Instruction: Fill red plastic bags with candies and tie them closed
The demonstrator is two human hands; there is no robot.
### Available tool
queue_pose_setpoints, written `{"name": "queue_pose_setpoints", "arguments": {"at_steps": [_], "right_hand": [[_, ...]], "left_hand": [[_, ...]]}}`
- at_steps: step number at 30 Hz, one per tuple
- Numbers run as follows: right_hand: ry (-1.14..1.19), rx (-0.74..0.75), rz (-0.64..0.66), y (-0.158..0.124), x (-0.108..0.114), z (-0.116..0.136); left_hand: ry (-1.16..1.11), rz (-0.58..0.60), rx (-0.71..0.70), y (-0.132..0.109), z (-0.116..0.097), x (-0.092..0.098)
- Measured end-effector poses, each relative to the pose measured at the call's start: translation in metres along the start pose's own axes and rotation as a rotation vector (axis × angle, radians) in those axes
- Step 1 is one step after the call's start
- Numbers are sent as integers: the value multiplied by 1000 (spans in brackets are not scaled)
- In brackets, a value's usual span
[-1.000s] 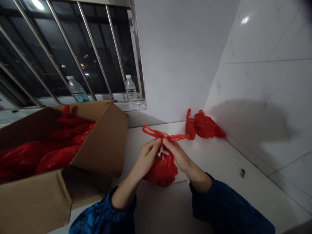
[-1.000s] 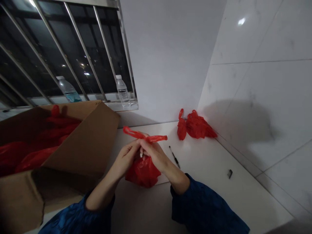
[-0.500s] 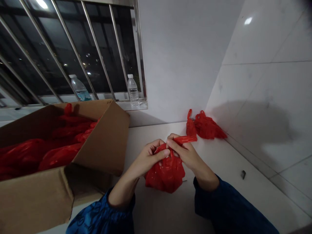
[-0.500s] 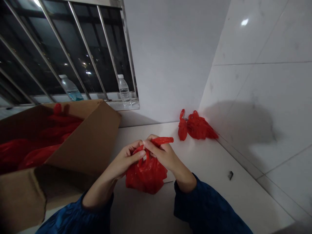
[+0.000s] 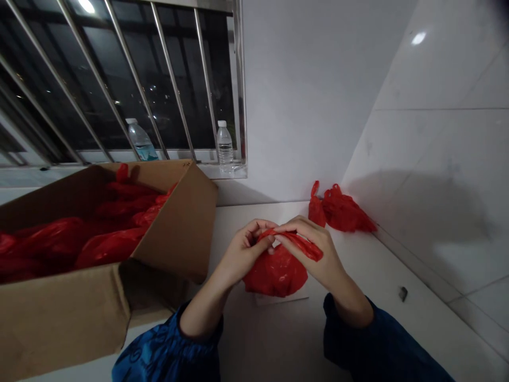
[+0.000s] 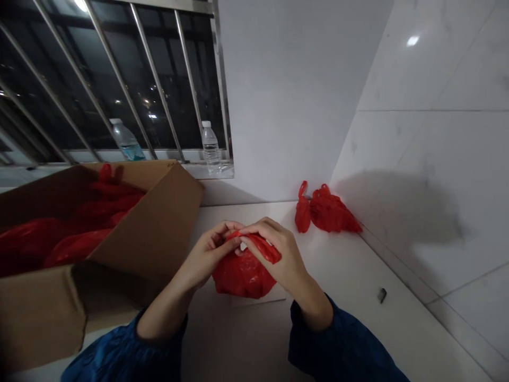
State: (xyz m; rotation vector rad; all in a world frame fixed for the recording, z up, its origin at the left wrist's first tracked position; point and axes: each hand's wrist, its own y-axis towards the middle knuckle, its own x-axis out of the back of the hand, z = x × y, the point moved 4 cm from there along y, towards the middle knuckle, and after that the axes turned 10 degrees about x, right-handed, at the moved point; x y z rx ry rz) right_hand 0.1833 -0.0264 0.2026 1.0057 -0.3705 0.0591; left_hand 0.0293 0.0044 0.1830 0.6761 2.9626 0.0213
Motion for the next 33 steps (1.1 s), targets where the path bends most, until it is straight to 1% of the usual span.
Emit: {"name": "queue_pose_setpoints", "arguments": {"at_steps": [2, 5, 10, 12, 15, 19, 22, 25, 30, 33], "right_hand": [[-31, 39, 16, 1, 2, 4], [-72, 71, 28, -2, 5, 7], [-155, 4, -43, -15, 7, 0], [-166, -6, -41, -18, 6, -1], [-202, 37, -12, -20, 3, 2], [-288, 146, 17, -19, 3, 5], [-358, 219, 67, -19, 3, 4], [-370, 252, 101, -19, 3, 3], [-376, 245, 135, -17, 5, 5], [-388, 217, 155, -15, 8, 5]], "left_hand": [[-53, 27, 11, -1, -1, 1], [-124, 27, 9, -5, -3, -1], [-262, 18, -44, -12, -5, -7], [-317, 25, -46, -15, -6, -7], [-392, 58, -41, -19, -10, -6], [-438, 84, -7, -23, -16, 1], [-472, 74, -12, -22, -18, 8], [-547, 59, -28, -19, -18, 13], [-612, -13, -37, -16, -19, 19], [-652, -64, -27, -13, -18, 27]]}}
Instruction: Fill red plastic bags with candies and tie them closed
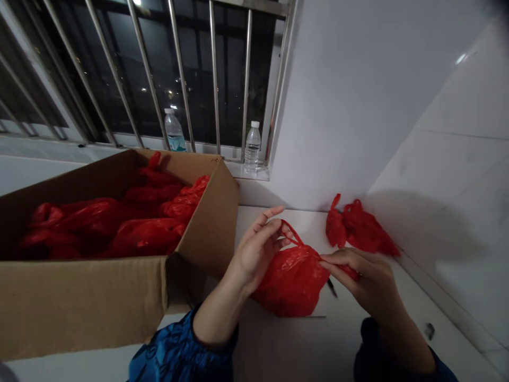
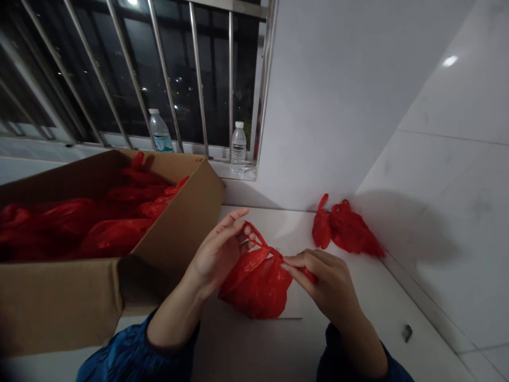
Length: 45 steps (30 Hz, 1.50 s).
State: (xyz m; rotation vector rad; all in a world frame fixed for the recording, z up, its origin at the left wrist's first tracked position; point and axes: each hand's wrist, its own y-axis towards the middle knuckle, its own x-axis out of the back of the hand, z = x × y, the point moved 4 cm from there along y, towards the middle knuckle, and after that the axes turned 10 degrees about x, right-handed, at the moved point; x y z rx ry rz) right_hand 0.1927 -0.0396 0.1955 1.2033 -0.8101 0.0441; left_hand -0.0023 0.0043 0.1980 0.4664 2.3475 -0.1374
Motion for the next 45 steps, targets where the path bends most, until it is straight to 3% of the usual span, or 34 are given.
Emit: {"name": "queue_pose_setpoints", "arguments": {"at_steps": [9, 18, 22, 27, 31, 34, 38, 45], "right_hand": [[40, -264, 239, -9, 20, -22], [173, -387, 404, -15, 33, -29], [184, -374, 445, -13, 32, -24], [211, -274, 372, -1, 24, -6], [360, -196, 275, 12, 9, 8], [455, -174, 243, 17, -4, 11], [612, -240, 177, 17, -17, 7], [726, -436, 1, 11, -24, -2]], "left_hand": [[-201, -190, -54, 12, -23, 25], [-327, -233, 118, 21, -22, 38], [-316, -283, 83, 27, -20, 37], [-6, -201, -235, 15, -17, 11], [435, -44, -190, -6, -2, -16], [642, 49, -207, -18, 2, -30], [744, 142, -188, -21, 4, -36], [754, 203, -223, -23, 5, -37]]}}
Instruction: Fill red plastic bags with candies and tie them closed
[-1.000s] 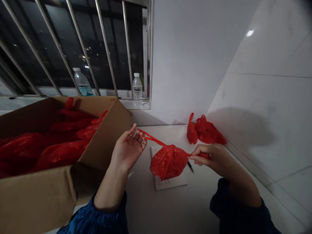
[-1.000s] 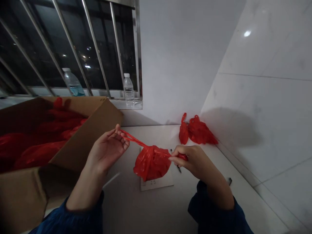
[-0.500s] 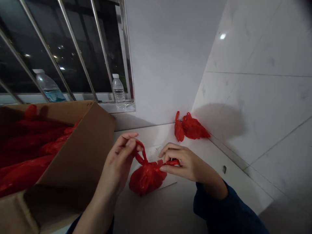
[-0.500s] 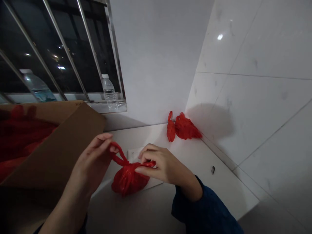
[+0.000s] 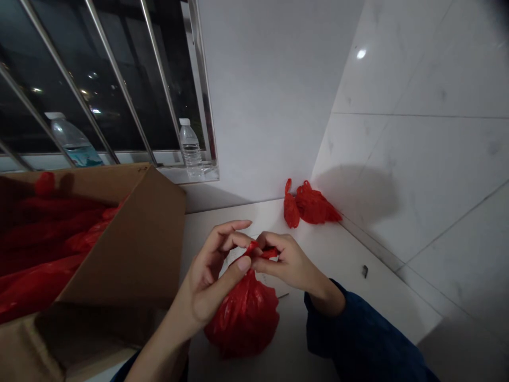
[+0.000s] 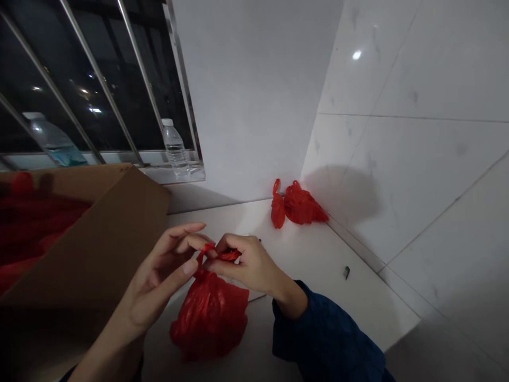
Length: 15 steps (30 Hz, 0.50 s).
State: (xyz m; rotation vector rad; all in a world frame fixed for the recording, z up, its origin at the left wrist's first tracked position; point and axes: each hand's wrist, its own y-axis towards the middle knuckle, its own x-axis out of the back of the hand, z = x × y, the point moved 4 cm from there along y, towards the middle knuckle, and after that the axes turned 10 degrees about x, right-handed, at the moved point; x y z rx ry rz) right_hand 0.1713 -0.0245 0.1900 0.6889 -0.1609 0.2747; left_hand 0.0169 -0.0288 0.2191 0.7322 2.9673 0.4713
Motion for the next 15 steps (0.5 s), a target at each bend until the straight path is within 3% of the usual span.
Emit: {"name": "queue_pose_setpoints", "arguments": {"at_steps": [4, 9, 13, 15], "right_hand": [[67, -13, -123, 1, 2, -7], [96, 29, -256, 4, 10, -14], [97, 35, -322, 6, 13, -22], [68, 27, -330, 7, 15, -27]], "left_hand": [[30, -21, -16, 1, 2, 2], [252, -180, -21, 7, 10, 14], [340, 17, 113, 15, 43, 7], [335, 58, 152, 21, 68, 5]]}}
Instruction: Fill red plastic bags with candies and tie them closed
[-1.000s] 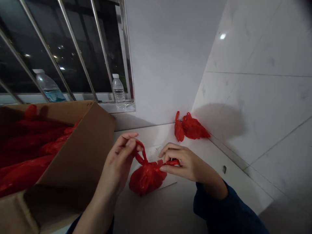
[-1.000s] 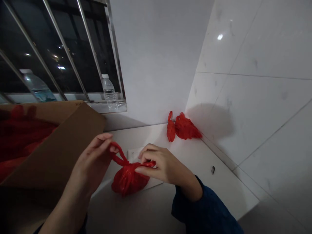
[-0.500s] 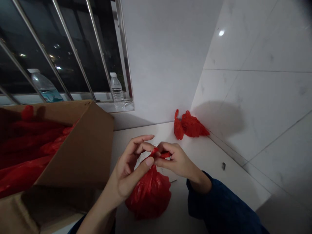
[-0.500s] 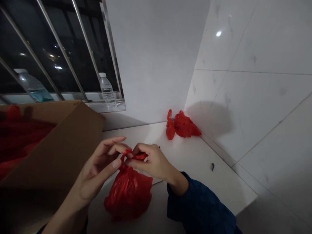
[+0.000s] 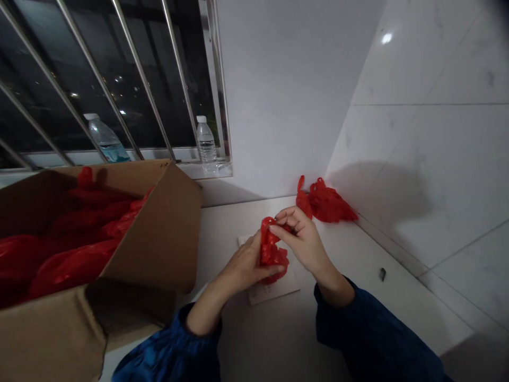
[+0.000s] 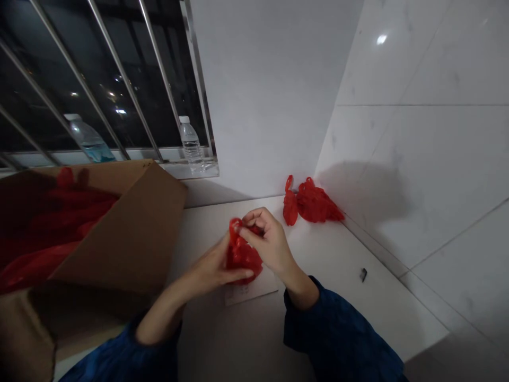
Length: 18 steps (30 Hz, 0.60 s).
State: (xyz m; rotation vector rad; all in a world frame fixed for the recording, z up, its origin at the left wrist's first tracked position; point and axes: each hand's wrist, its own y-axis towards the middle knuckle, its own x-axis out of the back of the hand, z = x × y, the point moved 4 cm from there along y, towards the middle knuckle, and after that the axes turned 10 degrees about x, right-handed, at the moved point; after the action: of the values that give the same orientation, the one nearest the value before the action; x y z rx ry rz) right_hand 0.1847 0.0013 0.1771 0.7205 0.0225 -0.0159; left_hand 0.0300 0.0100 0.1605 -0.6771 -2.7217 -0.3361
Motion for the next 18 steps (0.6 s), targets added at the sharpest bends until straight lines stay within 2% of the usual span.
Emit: {"name": "queue_pose_setpoints", "arguments": {"at_steps": [3, 5, 9, 12, 14, 18], "right_hand": [[-71, -6, 63, 3, 5, -8], [-106, -10, 181, 4, 10, -16], [-225, -52, 470, -3, 16, -43], [-306, -60, 631, -16, 10, -66], [-343, -41, 679, -26, 2, -77], [-437, -47, 675, -52, -10, -95]], "left_hand": [[127, -67, 43, 16, 33, -6], [192, -107, 58, 25, 48, -5], [123, -99, 5, 32, 60, -1], [119, -111, 18, 27, 70, -4], [166, -132, 16, 21, 77, -9], [343, -147, 29, 3, 89, -16]]}}
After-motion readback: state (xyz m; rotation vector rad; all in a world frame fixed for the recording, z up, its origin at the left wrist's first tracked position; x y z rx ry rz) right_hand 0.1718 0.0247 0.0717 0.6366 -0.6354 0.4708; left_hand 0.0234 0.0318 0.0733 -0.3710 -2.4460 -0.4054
